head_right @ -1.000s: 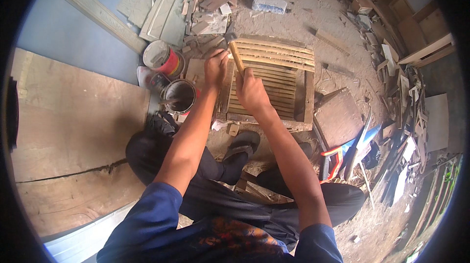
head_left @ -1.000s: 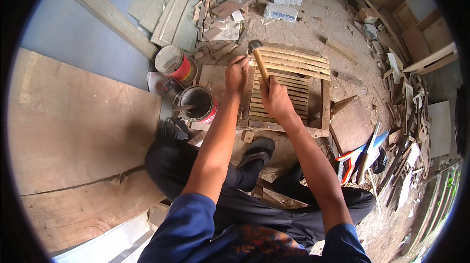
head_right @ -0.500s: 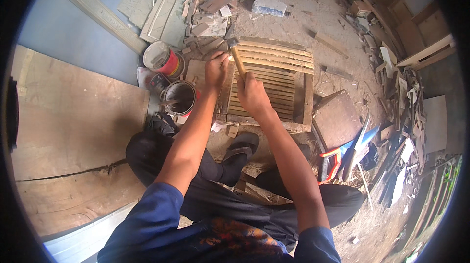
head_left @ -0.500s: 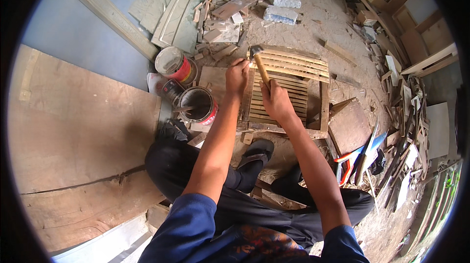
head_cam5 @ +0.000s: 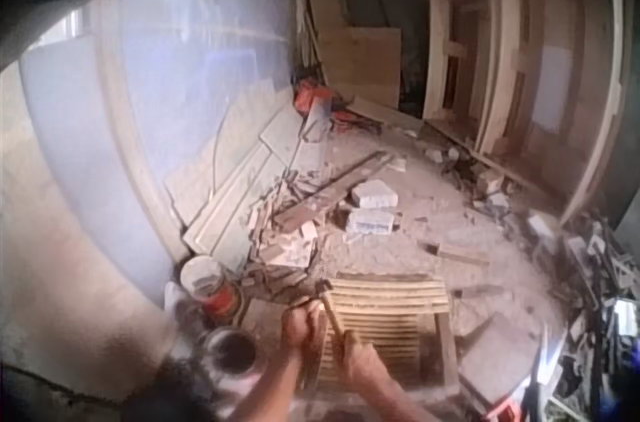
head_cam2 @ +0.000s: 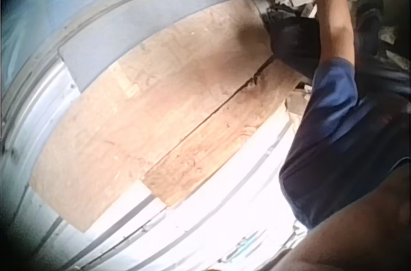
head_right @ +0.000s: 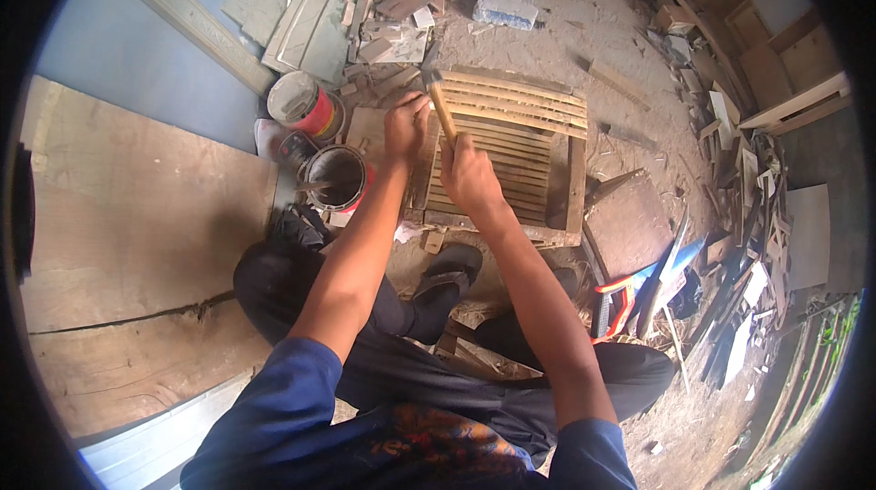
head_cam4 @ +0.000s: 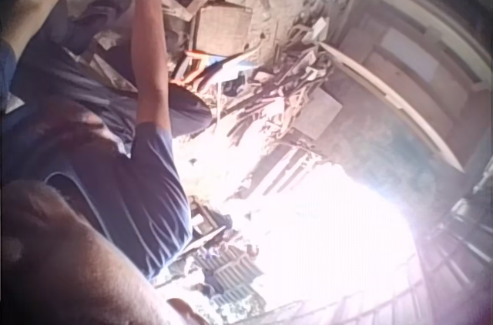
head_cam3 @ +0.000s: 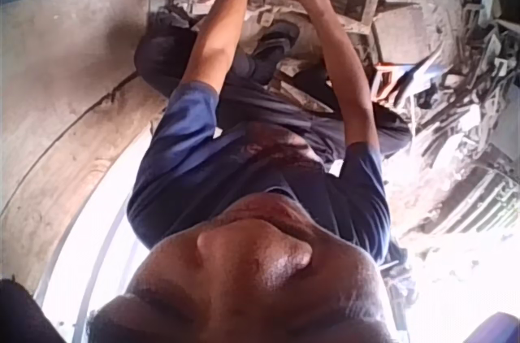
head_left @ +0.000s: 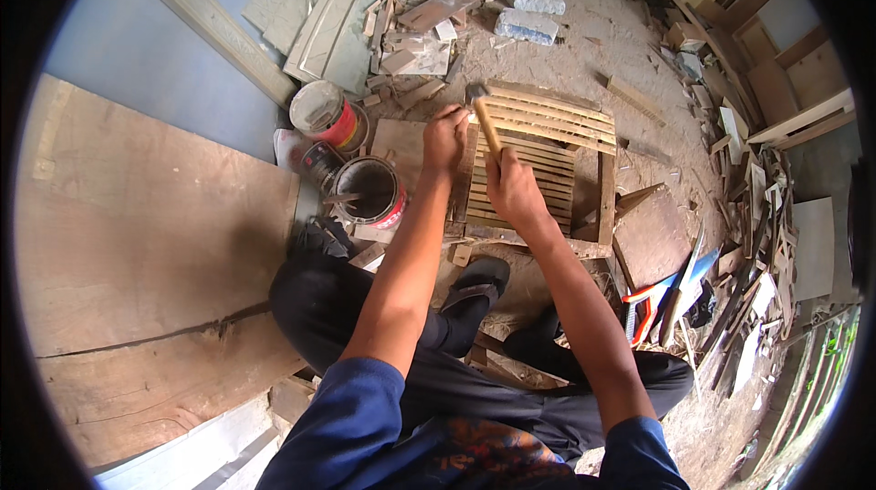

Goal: The person hammers nails into a wooden slatted structure, then uses a knife to split and shape a thin wooden strip. The person inserts the shaped strip into the structure and adjusts the slats.

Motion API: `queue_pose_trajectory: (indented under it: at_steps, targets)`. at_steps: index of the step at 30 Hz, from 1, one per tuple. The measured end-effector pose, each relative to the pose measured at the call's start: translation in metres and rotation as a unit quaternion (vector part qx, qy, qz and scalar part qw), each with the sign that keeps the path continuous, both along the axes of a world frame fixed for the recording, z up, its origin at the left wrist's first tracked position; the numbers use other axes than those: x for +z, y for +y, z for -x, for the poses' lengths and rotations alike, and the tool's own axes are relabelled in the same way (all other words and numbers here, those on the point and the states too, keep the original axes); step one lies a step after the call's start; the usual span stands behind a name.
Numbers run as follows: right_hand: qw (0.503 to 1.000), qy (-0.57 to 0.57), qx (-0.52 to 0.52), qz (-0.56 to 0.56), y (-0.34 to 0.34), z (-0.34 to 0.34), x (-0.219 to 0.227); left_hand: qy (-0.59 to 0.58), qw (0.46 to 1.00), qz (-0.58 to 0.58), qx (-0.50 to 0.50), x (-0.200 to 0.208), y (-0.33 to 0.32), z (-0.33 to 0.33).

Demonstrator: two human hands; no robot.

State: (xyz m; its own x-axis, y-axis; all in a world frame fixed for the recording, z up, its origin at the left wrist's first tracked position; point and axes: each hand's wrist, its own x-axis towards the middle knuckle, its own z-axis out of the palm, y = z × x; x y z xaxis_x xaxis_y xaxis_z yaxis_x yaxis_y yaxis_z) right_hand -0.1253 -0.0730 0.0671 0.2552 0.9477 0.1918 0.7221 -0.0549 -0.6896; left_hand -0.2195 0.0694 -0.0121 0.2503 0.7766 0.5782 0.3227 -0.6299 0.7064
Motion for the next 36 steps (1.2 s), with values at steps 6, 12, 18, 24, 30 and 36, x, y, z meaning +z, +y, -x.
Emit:
queue_pose_trajectory:
  at_steps: [6,12,18,24,30,36]
  targets:
    - [0.998,0.060,-0.011,0.004,-0.001,-0.001,0.000,0.016,0.999,0.026,0.011,0.002,0.001,0.002]
    - [0.997,0.069,-0.021,-0.018,-0.007,-0.003,0.005,-0.012,1.000,0.029,0.001,0.002,0.000,0.001]
    - [0.990,0.123,-0.055,0.032,-0.013,-0.002,0.020,-0.076,0.996,0.035,-0.001,-0.008,0.001,-0.001]
    - [0.991,0.123,-0.052,0.030,-0.015,-0.004,0.000,-0.120,0.978,0.169,0.030,-0.017,0.006,-0.005]
    - [0.992,0.114,-0.046,0.025,-0.015,-0.005,-0.005,0.037,0.875,0.481,0.031,-0.010,0.018,-0.001]
    - [0.996,0.079,-0.030,0.010,-0.009,-0.003,-0.003,0.015,0.924,0.380,0.020,-0.017,0.002,-0.009]
